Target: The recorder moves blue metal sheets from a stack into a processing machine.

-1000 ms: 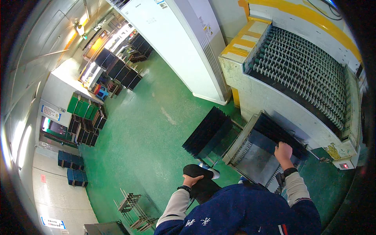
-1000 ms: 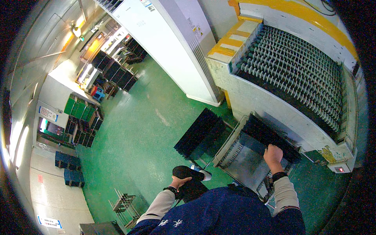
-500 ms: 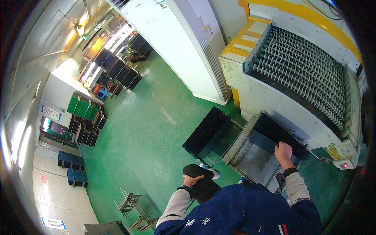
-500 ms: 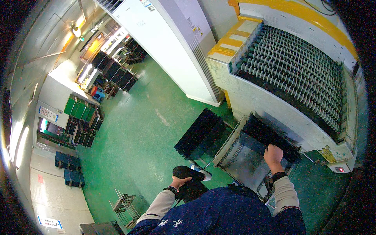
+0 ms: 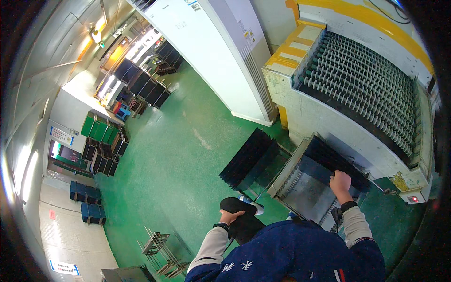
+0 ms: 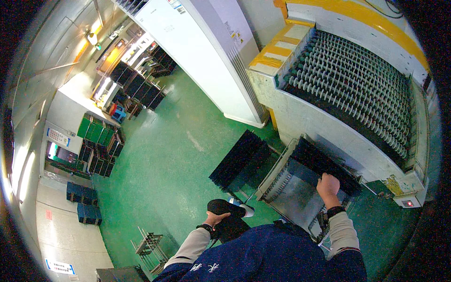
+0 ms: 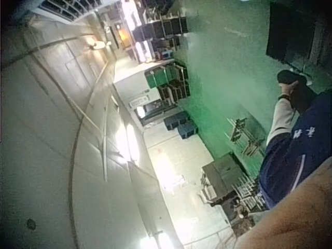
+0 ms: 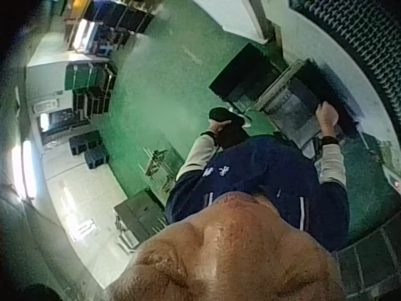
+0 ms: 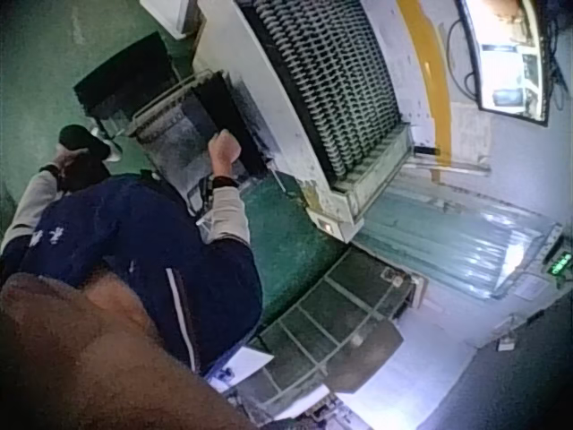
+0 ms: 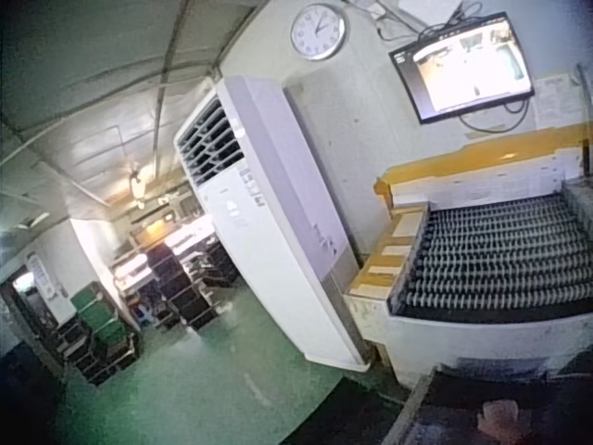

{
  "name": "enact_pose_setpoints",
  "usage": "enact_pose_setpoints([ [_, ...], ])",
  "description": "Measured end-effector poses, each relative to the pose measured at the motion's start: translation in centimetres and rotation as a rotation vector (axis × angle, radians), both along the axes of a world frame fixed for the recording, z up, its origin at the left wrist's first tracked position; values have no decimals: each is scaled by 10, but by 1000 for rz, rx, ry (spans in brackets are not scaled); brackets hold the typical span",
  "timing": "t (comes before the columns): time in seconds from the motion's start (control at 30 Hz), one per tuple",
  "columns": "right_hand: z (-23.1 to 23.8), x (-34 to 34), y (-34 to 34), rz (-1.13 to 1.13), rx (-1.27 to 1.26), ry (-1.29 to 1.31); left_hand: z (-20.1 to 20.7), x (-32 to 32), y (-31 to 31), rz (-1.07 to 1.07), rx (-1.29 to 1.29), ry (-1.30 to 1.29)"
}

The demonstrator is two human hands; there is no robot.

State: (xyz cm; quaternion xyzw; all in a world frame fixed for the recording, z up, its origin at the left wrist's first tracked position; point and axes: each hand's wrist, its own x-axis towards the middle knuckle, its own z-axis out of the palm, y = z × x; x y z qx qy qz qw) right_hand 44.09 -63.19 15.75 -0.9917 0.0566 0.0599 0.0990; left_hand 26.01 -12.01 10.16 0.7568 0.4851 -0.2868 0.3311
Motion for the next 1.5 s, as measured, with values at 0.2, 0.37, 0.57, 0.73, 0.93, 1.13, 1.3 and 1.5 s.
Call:
enact_pose_setpoints([
  [0.2,5,1,1,13,-18,20,-5,-2,3,-14,7,1],
  [0.37,6,1,2,7,-2,14,-7,-3,3,0,2,-12],
  [0.57,3,0,0,10,10,-18,-4,-2,2,3,-21,-43],
  [0.73,6,0,1,5,9,-9,0,0,1,-9,-25,-25],
  [0.93,3,0,0,10,5,-37,0,0,-1,26,-18,10],
  [1.13,3,2,-1,14,1,-29,6,0,-3,15,-33,-34],
  [1.3,10,4,3,23,23,26,-5,-5,7,51,3,-37],
  [1.5,23,-8,-10,145,77,48,-20,-5,13,22,-13,-27],
])
